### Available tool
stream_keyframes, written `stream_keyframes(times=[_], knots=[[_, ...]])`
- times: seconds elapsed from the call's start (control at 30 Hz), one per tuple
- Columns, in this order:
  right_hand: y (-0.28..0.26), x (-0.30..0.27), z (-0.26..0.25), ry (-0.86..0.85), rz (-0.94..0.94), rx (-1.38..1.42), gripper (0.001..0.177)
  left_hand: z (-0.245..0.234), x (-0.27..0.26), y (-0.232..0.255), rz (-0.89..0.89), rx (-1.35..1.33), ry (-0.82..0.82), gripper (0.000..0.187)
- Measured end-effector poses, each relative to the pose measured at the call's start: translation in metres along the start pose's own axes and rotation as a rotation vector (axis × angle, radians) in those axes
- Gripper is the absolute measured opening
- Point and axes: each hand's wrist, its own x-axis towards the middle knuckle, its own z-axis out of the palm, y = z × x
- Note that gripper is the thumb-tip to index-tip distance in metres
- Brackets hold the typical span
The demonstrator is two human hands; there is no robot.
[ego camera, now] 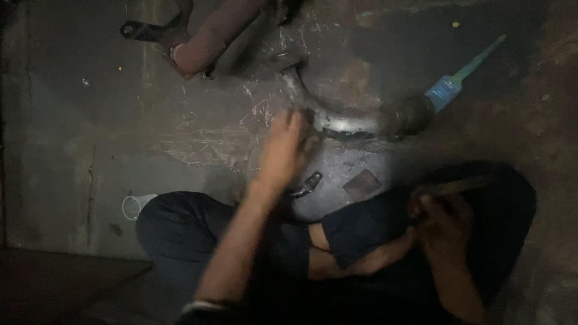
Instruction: The person sits on the floor and scrubs a curved metal pipe with a brush. They rotate the pipe to clean different sections and also scrub a smaller cylindrical metal part. A plastic cup and a bottle are visible on the floor nearby.
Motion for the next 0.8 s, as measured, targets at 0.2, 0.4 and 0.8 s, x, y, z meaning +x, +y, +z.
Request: stream_keyframes(times=[0.2, 0.4, 0.8], knots=[[0.0, 0.001, 0.005, 0.026, 0.07, -0.125, 0.009, 0.03, 0.072, -0.073, 0.656, 0.45, -0.182, 0.049], [0.003, 0.0, -0.004, 0.033, -0.022, -0.16, 0.01, 0.002, 0.096, -0.047, 0.407, 0.362, -0.54, 0.089], [-0.017, 0.011, 0.066, 0.07, -0.039, -0.533, 0.027, 0.038, -0.023, -0.024, -0.066, -0.112, 0.071, 0.069]])
